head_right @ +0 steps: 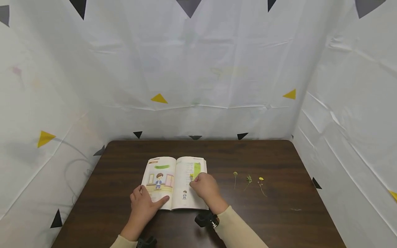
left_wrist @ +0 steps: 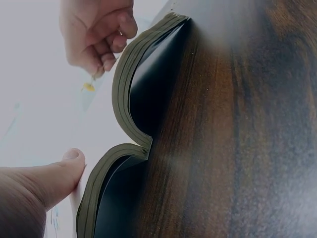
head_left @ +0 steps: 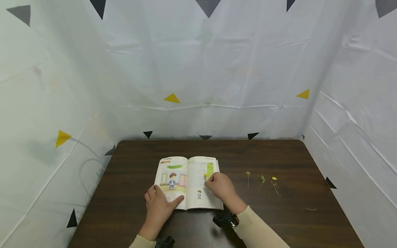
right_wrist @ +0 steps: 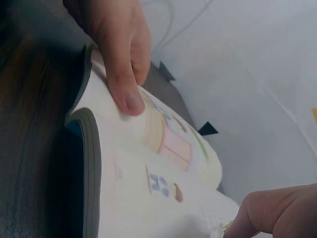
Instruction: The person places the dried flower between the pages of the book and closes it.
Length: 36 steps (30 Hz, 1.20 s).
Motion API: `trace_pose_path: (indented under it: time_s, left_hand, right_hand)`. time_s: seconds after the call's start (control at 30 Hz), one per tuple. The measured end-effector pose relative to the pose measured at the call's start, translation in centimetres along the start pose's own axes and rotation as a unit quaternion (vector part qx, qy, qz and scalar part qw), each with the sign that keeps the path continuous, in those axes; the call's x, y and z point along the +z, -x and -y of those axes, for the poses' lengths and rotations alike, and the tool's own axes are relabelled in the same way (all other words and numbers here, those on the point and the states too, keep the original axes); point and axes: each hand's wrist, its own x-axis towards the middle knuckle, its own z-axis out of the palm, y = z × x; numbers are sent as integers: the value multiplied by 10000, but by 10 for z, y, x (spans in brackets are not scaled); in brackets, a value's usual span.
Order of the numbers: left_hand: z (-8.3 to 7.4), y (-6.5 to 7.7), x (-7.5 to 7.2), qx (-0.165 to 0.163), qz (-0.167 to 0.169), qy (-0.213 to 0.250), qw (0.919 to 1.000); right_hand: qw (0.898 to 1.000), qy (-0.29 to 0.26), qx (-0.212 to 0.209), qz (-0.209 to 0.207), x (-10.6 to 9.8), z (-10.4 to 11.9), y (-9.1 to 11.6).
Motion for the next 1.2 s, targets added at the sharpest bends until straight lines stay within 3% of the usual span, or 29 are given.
trace_pose_path:
  time_s: [0.47,0.7,0.97,1.2]
  left_hand:
    - [-4,-1,0,29,-21,69,10000]
    - [-5,2,0,71,-307,-154,9994]
    - [-8,3,-1,24,-163,-95,9998]
    - [-9,2,0,-12,-120,-83,9999]
  right_hand:
    - [9989,-408,183,-108,14,16,-16]
    - [9978,-641,143,3,16,22,-16]
    - [9990,-81,74,438,6,15,-2]
    - [9986,-106,82,507,13,14,6]
